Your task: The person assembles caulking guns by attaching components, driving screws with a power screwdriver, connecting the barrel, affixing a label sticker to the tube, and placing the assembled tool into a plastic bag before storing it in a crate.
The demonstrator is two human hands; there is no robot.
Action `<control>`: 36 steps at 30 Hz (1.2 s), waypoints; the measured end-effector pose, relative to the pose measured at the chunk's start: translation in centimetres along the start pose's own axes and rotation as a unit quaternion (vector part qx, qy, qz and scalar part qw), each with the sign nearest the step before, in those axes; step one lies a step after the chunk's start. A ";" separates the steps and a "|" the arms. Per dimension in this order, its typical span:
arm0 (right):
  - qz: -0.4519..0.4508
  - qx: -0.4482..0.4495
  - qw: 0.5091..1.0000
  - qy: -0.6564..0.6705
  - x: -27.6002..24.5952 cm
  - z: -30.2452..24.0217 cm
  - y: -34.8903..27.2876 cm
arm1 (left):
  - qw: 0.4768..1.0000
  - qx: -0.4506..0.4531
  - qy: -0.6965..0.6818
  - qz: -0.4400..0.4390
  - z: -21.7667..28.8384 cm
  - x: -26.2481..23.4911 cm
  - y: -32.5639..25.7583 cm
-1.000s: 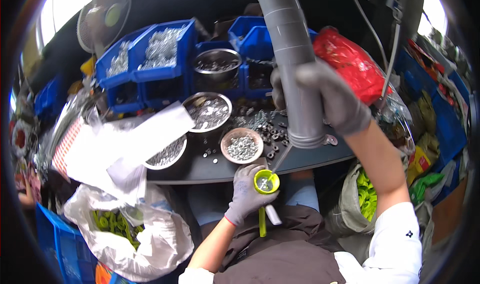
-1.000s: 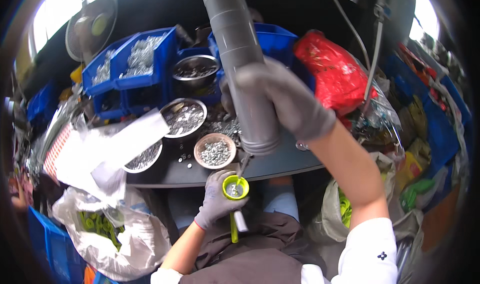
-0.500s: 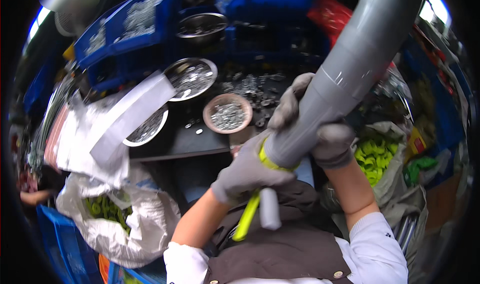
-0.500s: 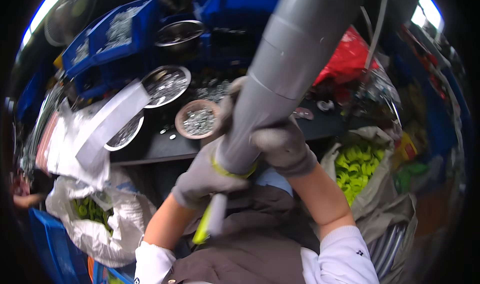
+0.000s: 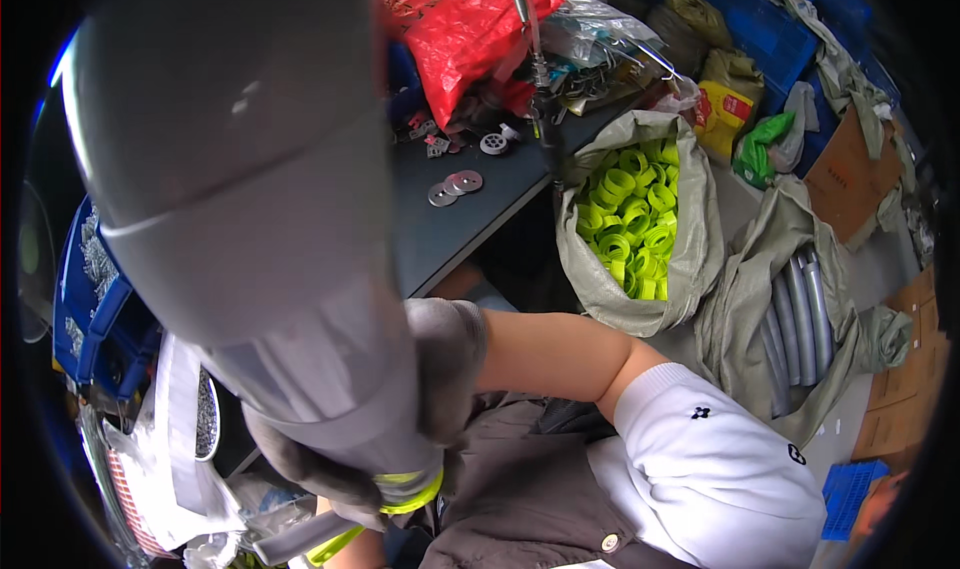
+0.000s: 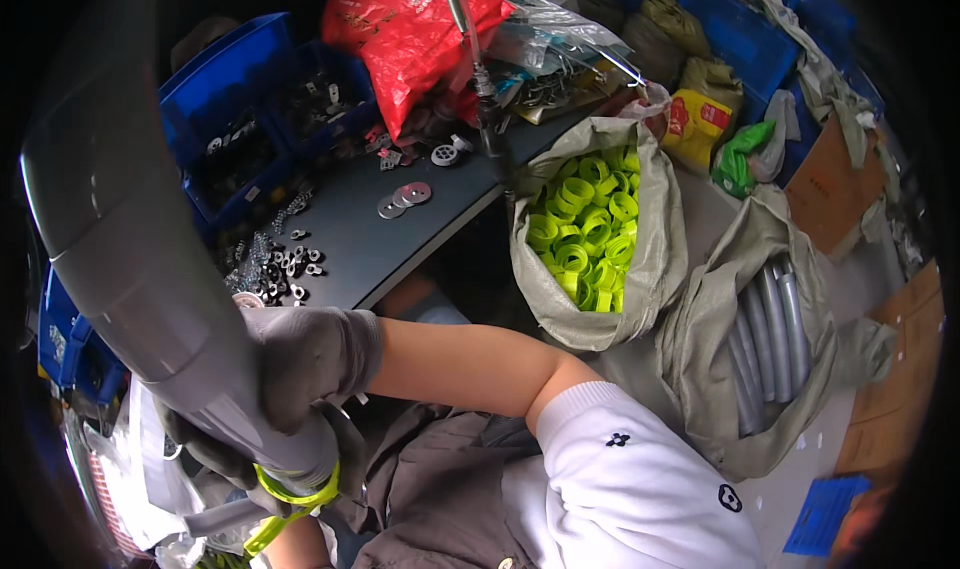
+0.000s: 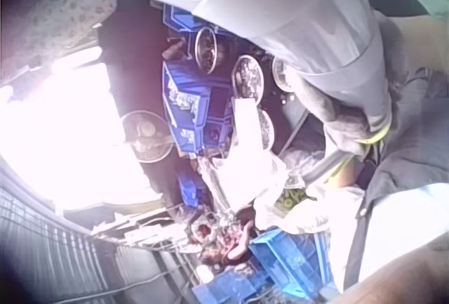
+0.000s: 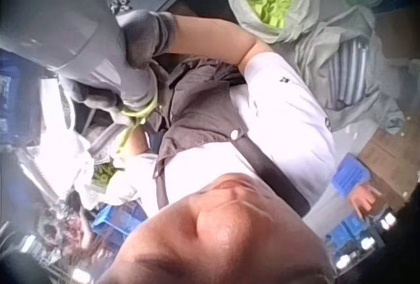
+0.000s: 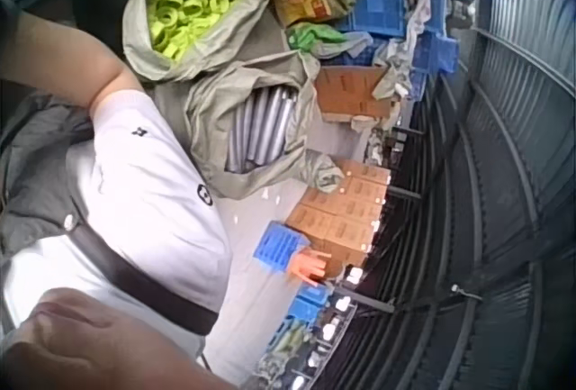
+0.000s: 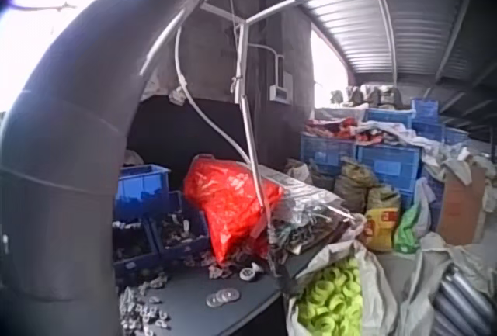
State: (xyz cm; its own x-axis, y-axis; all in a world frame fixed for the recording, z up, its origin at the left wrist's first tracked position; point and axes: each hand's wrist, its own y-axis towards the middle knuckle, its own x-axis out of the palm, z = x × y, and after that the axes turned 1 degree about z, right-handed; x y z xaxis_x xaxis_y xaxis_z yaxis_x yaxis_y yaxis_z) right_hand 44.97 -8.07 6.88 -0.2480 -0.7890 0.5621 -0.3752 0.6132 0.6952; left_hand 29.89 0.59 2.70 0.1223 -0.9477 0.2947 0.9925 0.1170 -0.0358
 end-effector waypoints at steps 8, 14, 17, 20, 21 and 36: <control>0.126 -0.103 0.965 -0.204 -1.0 0.8 -1.8 | 0.995 0.039 0.021 0.095 0.0 1.0 -0.7; 0.429 -0.070 0.654 -0.619 -1.8 1.7 -7.1 | 0.610 0.266 0.640 0.384 -1.9 1.2 1.2; 0.281 0.084 0.092 -0.952 1.1 -3.1 -16.3 | 0.587 0.263 0.664 0.382 -2.2 -1.3 -3.0; 0.413 0.383 -0.157 -0.811 5.0 -6.5 -27.2 | 0.594 0.213 0.619 0.467 -3.2 -4.3 -8.2; 0.438 0.429 -0.178 -0.769 6.0 -6.0 -30.0 | 0.622 0.201 0.580 0.486 -3.7 -4.8 -8.8; 0.331 -0.083 0.702 -0.624 8.5 -5.9 -11.5 | 0.879 -0.004 0.412 0.240 -3.1 -3.8 -14.7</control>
State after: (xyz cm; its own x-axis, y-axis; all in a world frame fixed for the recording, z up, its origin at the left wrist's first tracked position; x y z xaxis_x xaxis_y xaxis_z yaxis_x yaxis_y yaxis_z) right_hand 52.41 -21.57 6.30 -0.9480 0.3170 0.0279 0.2762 0.7758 0.5673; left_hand 14.80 1.54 -0.87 0.4817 -0.6836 -0.5483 0.8263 0.5626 0.0245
